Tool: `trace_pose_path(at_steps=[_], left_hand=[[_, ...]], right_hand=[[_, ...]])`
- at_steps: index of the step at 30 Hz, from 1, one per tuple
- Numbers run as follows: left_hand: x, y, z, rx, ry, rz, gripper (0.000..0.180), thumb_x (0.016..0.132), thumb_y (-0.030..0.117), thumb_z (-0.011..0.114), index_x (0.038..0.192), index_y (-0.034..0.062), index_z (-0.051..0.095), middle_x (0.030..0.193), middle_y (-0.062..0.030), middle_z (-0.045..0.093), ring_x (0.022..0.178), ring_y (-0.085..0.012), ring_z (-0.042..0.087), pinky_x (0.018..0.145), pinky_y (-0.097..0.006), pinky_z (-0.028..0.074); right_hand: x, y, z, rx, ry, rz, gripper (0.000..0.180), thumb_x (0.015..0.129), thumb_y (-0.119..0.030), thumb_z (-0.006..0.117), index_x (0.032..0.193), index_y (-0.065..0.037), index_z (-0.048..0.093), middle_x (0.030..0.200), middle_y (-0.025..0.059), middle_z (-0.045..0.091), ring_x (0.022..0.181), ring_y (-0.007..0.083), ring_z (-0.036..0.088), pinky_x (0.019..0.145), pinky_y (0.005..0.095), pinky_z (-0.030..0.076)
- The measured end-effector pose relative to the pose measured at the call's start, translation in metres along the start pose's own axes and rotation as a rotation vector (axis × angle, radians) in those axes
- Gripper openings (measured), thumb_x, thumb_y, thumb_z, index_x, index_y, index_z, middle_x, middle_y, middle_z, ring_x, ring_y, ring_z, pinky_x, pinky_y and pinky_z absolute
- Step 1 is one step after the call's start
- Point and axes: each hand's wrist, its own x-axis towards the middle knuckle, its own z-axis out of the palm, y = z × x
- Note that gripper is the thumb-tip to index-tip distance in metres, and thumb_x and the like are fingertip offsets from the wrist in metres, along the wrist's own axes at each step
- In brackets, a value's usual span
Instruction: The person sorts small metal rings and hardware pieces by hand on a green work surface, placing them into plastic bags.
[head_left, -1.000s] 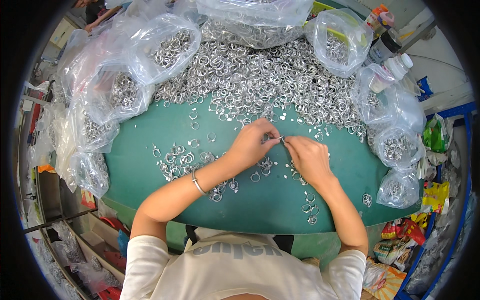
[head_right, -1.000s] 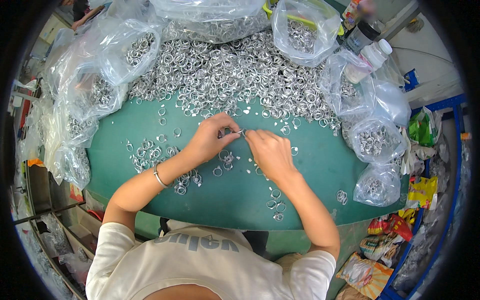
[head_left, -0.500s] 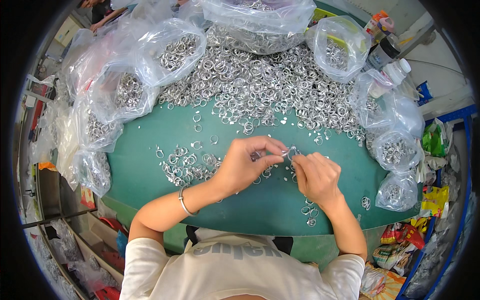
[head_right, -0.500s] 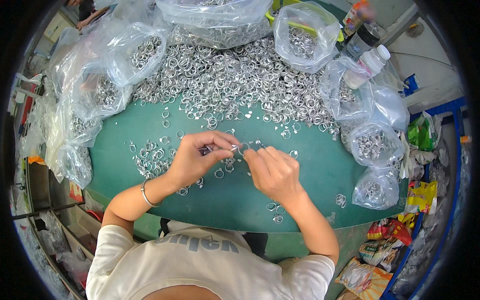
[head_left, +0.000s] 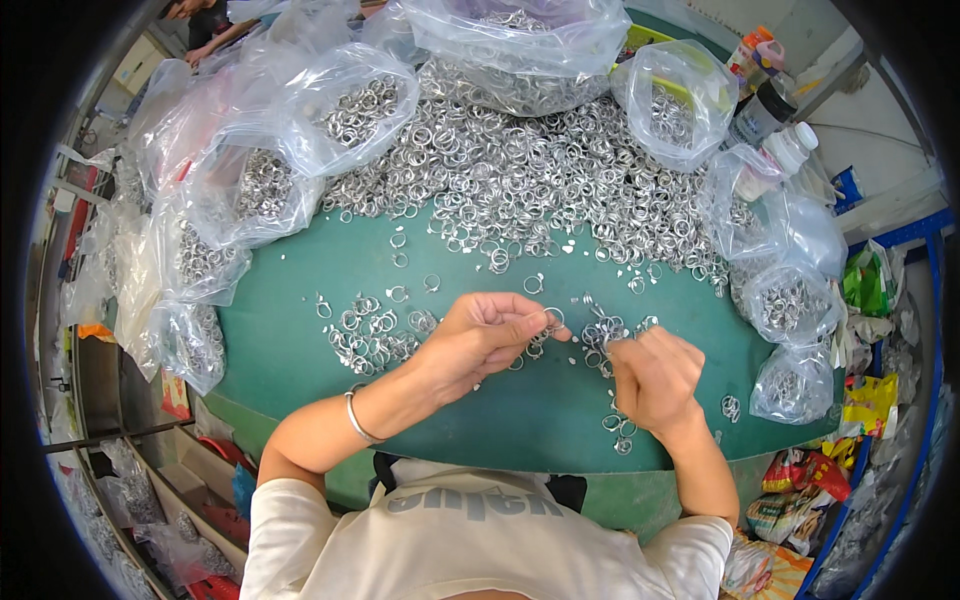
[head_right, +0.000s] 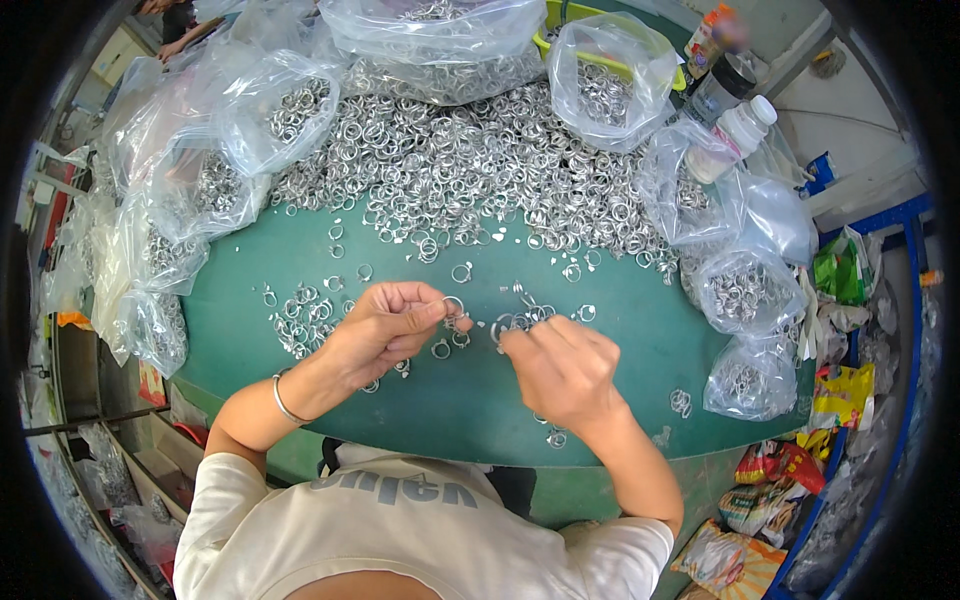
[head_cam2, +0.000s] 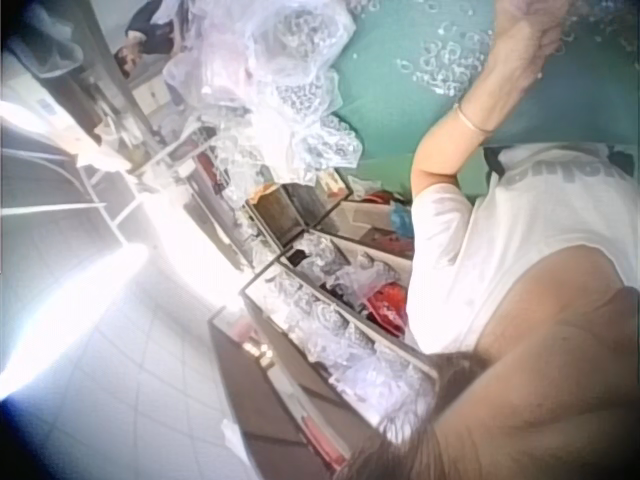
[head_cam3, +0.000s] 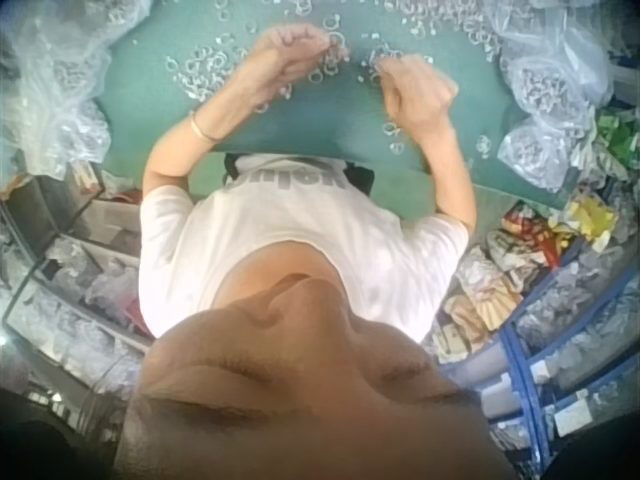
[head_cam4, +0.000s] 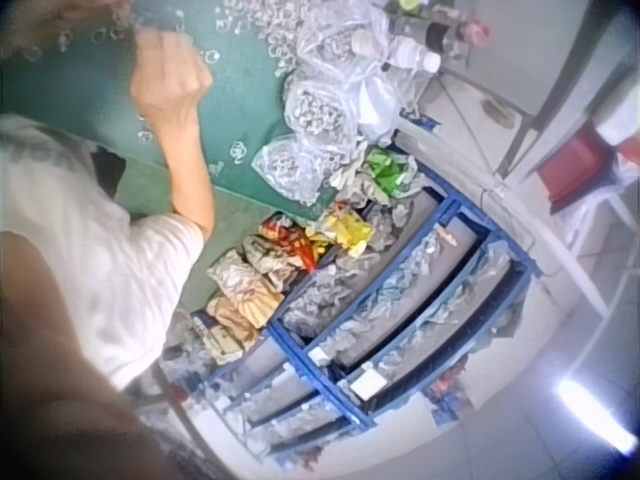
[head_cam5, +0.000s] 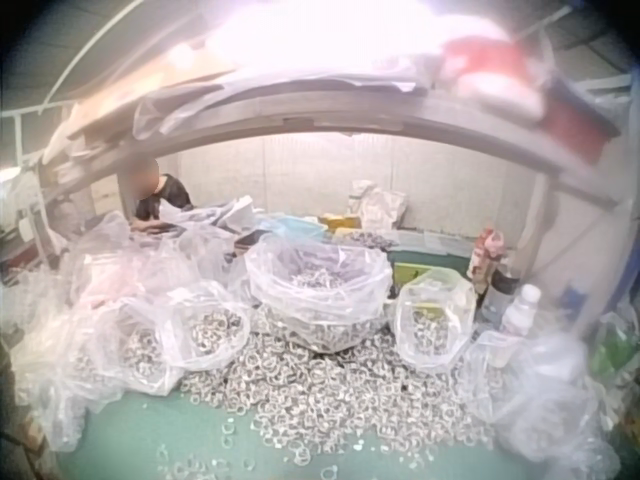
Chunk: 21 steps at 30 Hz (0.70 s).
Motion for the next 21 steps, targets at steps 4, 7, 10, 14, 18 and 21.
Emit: trace_pose_path(at_steps=[4,7,10,14,18,21], left_hand=[[0.002,-0.007,0.001,0.178,0.029,-0.019,0.013,0.089,0.007,0.056,0.098,-0.0015,0.062,0.095,-0.0099,0.067,0.047,-0.0003,0.038,0.040,-0.017,0.031],[0.005,-0.014,-0.001,0.882,0.022,0.200,0.018,0.087,0.004,0.059,0.104,0.0005,0.063,0.095,-0.0058,0.066,0.053,-0.0015,0.047,0.046,-0.018,0.039],[0.007,-0.024,-0.002,0.972,0.117,0.423,0.023,0.084,0.003,0.062,0.107,0.0031,0.063,0.088,-0.0011,0.066,0.061,-0.0026,0.053,0.053,-0.020,0.044],[0.007,-0.016,0.008,0.618,0.103,0.239,0.014,0.084,0.008,0.064,0.097,0.0009,0.064,0.081,0.0005,0.064,0.062,-0.0018,0.052,0.053,-0.018,0.042],[0.013,-0.016,0.000,0.509,0.115,0.135,0.013,0.084,0.011,0.065,0.090,-0.0008,0.064,0.080,-0.0027,0.065,0.068,-0.0057,0.056,0.060,-0.021,0.045],[0.011,0.009,-0.005,0.574,0.127,0.137,0.013,0.083,0.010,0.065,0.088,-0.0020,0.065,0.080,-0.0057,0.067,0.075,-0.0090,0.060,0.068,-0.024,0.049]], right_hand=[[-0.007,-0.007,0.009,0.421,-0.035,0.499,0.005,0.080,-0.003,0.062,0.084,-0.004,0.059,0.056,-0.0010,0.042,0.045,0.0094,0.038,0.041,0.0232,0.029],[-0.012,-0.007,0.012,0.804,-0.135,0.878,0.006,0.088,-0.009,0.058,0.089,-0.003,0.058,0.058,-0.0044,0.044,0.049,0.0045,0.038,0.043,0.0212,0.027],[-0.016,-0.004,0.016,1.303,-0.128,1.204,0.010,0.090,-0.012,0.057,0.094,-0.003,0.058,0.058,-0.0072,0.042,0.050,0.0020,0.034,0.044,0.0195,0.025],[-0.018,-0.003,0.020,1.743,-0.175,1.392,0.013,0.091,-0.014,0.055,0.100,-0.004,0.057,0.058,-0.0076,0.037,0.049,0.0024,0.029,0.045,0.0183,0.024],[-0.014,-0.008,0.022,1.550,-0.167,1.381,0.020,0.091,-0.011,0.055,0.109,-0.002,0.054,0.059,-0.0074,0.036,0.047,0.0019,0.027,0.043,0.0186,0.022],[-0.013,-0.006,0.018,1.338,-0.168,1.302,0.021,0.090,-0.009,0.055,0.110,-0.001,0.055,0.059,-0.0082,0.036,0.047,0.0008,0.026,0.042,0.0183,0.020]])
